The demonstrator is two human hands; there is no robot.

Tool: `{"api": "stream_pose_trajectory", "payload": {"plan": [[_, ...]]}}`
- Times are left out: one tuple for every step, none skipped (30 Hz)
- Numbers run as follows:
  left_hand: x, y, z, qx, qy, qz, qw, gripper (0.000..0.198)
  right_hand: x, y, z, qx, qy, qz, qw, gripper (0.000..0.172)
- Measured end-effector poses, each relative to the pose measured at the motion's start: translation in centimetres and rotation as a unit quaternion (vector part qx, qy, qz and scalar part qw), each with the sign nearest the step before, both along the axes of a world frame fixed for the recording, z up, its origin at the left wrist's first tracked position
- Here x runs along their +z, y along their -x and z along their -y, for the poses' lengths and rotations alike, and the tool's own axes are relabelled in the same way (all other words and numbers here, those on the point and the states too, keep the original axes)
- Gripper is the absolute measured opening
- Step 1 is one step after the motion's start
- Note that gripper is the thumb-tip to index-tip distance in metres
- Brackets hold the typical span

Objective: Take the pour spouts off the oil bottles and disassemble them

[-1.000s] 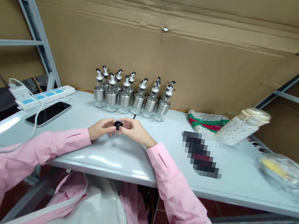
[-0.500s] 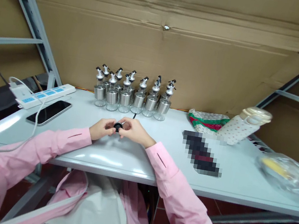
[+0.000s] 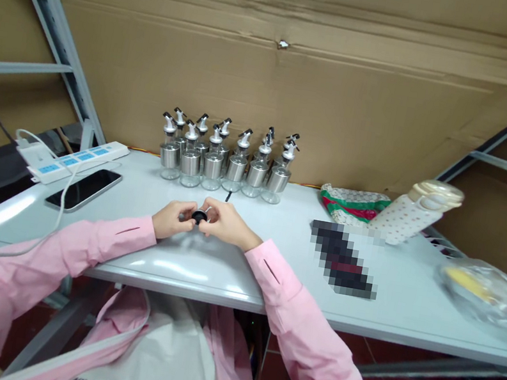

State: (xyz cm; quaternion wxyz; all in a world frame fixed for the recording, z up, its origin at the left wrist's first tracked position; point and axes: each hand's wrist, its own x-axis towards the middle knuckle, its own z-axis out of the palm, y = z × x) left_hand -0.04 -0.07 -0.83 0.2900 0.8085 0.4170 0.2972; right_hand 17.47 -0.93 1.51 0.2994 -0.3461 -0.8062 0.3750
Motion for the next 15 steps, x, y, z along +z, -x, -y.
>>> {"api": "stream_pose_trajectory", "payload": {"plan": [[-0.03,0.01,-0.02,-0.001,-0.01,-0.007,1.0,0.015,0.02,0.01,0.05,0.002,0.002,0.0,1.0,0.013],[-0.07,0.02,-0.06,-0.001,-0.026,-0.016,1.0,0.015,0.02,0.02,0.08,0.003,0.003,-0.001,1.0,0.014],[-0.13,0.03,-0.1,-0.002,-0.046,-0.027,0.999,0.015,-0.01,0.04,0.11,0.003,0.002,-0.001,1.0,0.014],[-0.19,0.04,-0.14,-0.004,-0.068,-0.039,0.997,0.015,-0.07,0.07,0.12,0.002,0.0,0.0,1.0,0.014],[-0.26,0.05,-0.17,-0.005,-0.091,-0.051,0.995,0.015,-0.16,0.1,0.13,-0.001,-0.004,0.001,1.0,0.014],[-0.32,0.07,-0.19,-0.006,-0.11,-0.062,0.992,0.014,-0.27,0.15,0.13,-0.004,-0.008,0.002,1.0,0.013],[-0.38,0.09,-0.19,-0.006,-0.124,-0.071,0.99,0.014,-0.38,0.19,0.14,-0.007,-0.011,0.002,1.0,0.013],[-0.42,0.12,-0.17,-0.004,-0.132,-0.076,0.988,0.014,-0.49,0.24,0.14,-0.011,-0.015,0.002,1.0,0.013],[-0.45,0.14,-0.15,-0.001,-0.138,-0.079,0.987,0.014,-0.57,0.28,0.16,-0.014,-0.017,0.001,1.0,0.013],[-0.47,0.17,-0.12,0.002,-0.142,-0.08,0.987,0.014,-0.62,0.31,0.18,-0.015,-0.018,-0.001,1.0,0.013],[-0.48,0.19,-0.09,0.005,-0.146,-0.08,0.986,0.014,-0.63,0.34,0.21,-0.016,-0.018,-0.003,1.0,0.012],[-0.49,0.2,-0.07,0.006,-0.148,-0.078,0.986,0.014,-0.6,0.35,0.23,-0.016,-0.019,-0.004,1.0,0.012],[-0.5,0.21,-0.08,0.007,-0.149,-0.076,0.986,0.014,-0.54,0.36,0.25,-0.016,-0.022,-0.004,1.0,0.012],[-0.5,0.2,-0.11,0.008,-0.149,-0.072,0.986,0.013,-0.45,0.35,0.26,-0.015,-0.024,-0.003,1.0,0.012],[-0.49,0.2,-0.16,0.008,-0.146,-0.067,0.987,0.012,-0.36,0.33,0.24,-0.016,-0.029,-0.001,0.999,0.012]]}}
